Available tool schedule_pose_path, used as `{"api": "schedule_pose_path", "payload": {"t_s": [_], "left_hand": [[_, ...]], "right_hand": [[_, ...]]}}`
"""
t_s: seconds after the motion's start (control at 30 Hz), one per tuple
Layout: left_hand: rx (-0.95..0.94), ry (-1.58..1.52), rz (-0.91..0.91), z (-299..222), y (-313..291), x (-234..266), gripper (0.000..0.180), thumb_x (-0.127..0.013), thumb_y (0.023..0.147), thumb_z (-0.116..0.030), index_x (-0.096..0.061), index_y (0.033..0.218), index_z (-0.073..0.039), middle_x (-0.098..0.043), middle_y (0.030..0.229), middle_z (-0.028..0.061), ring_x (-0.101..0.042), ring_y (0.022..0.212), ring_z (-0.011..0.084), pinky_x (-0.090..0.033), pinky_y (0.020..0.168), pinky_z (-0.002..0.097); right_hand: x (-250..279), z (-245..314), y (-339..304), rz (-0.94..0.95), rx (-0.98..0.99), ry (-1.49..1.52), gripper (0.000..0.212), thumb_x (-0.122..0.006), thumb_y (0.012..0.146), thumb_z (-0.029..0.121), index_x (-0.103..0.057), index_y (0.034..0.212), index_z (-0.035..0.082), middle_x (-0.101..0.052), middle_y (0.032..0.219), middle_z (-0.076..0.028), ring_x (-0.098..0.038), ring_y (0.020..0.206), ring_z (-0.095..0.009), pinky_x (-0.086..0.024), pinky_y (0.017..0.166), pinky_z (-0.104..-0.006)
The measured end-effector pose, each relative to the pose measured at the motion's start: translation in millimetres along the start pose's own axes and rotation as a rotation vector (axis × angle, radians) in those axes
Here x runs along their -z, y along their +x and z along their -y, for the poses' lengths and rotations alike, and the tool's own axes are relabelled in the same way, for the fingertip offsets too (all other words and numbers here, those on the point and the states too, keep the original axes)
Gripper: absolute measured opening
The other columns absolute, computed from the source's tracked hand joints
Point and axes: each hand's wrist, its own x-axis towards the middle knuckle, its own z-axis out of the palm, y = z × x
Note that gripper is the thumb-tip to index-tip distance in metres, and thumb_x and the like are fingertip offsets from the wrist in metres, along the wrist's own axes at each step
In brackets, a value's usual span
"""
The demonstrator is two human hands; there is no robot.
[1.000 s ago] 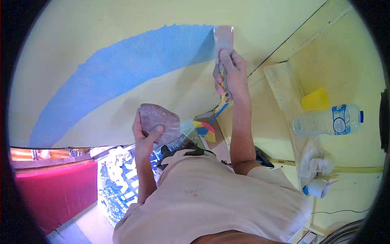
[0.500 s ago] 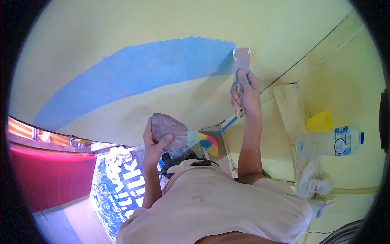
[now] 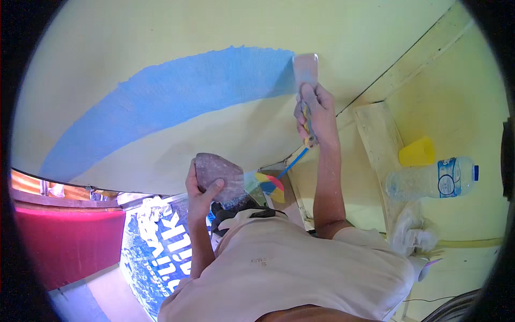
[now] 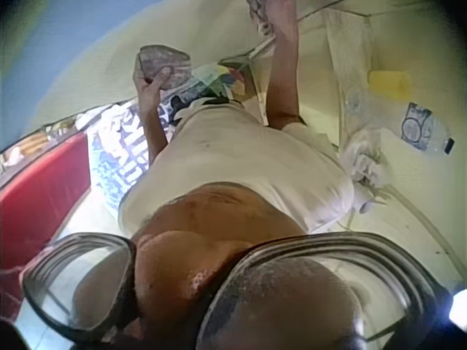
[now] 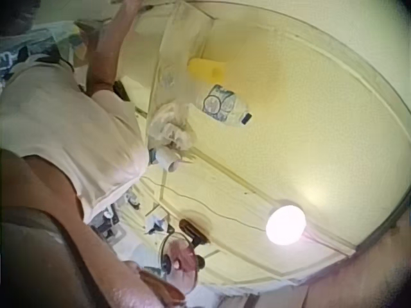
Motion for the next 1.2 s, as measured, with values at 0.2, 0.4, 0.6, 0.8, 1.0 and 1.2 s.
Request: {"api": "schedule_pose_path", "payload": {"t_s": [0.2, 0.4, 0.6, 0.8, 1.0, 1.2], "left_hand": [[-0.011, 0.009, -0.051, 4.1, 2.9, -2.4, 0.079, -0.081, 0.074, -0.007, -0.041, 0.142, -0.002, -0.061, 0.12, 0.0085, -0.059, 0.11, 0.0194, -0.047, 0.098, 0.035], [0.0, 0.001, 0.007, 0.3, 8.0, -10.7, 0.079, -0.081, 0.074, -0.007, -0.041, 0.142, -0.001, -0.062, 0.119, 0.0082, -0.06, 0.109, 0.0188, -0.047, 0.097, 0.0341], [0.006, 0.009, 0.014, 0.3, 10.1, -12.0, 0.08, -0.082, 0.074, -0.008, -0.04, 0.142, 0.0, -0.061, 0.121, 0.0091, -0.06, 0.11, 0.0194, -0.047, 0.099, 0.0346], [-0.032, 0.022, 0.022, 1.1, 13.5, -15.0, 0.082, -0.082, 0.074, -0.009, -0.039, 0.144, -0.001, -0.061, 0.121, 0.0094, -0.06, 0.11, 0.02, -0.047, 0.099, 0.0347], [-0.016, -0.003, 0.051, -2.0, 11.9, -22.9, 0.065, -0.078, 0.075, -0.005, -0.048, 0.132, 0.0, -0.063, 0.113, 0.0069, -0.061, 0.105, 0.0168, -0.047, 0.096, 0.0332], [0.018, -0.017, 0.113, 4.5, 16.3, -23.4, 0.07, -0.078, 0.076, -0.005, -0.046, 0.137, 0.0, -0.063, 0.115, 0.007, -0.06, 0.106, 0.0176, -0.047, 0.097, 0.0344]], "right_hand": [[7.4, -12.1, 4.7, -0.043, 0.028, -0.019, 0.026, -0.05, 0.102, 0.026, -0.052, 0.09, 0.002, -0.047, 0.054, -0.004, -0.044, 0.038, -0.012, -0.035, 0.03, -0.0289], [7.3, -9.7, 9.4, -0.058, 0.049, -0.046, 0.028, -0.049, 0.102, 0.025, -0.052, 0.089, 0.001, -0.046, 0.055, -0.004, -0.045, 0.04, -0.011, -0.036, 0.03, -0.0284], [4.0, -3.1, 11.8, -0.08, 0.078, -0.081, 0.029, -0.051, 0.102, 0.026, -0.052, 0.088, 0.0, -0.046, 0.056, -0.003, -0.046, 0.042, -0.011, -0.036, 0.031, -0.0277], [10.8, -9.3, 8.0, -0.084, 0.04, -0.124, 0.028, -0.05, 0.102, 0.025, -0.052, 0.088, 0.001, -0.046, 0.054, -0.003, -0.046, 0.04, -0.011, -0.036, 0.031, -0.0278], [16.8, -21.0, 3.3, -0.107, 0.027, -0.151, 0.027, -0.049, 0.103, 0.024, -0.052, 0.088, 0.001, -0.049, 0.054, -0.004, -0.045, 0.037, -0.011, -0.036, 0.031, -0.0284], [19.8, -31.3, 1.8, -0.127, 0.045, -0.164, 0.026, -0.048, 0.103, 0.022, -0.053, 0.09, 0.001, -0.049, 0.054, -0.004, -0.044, 0.037, -0.011, -0.036, 0.031, -0.0277]]}}
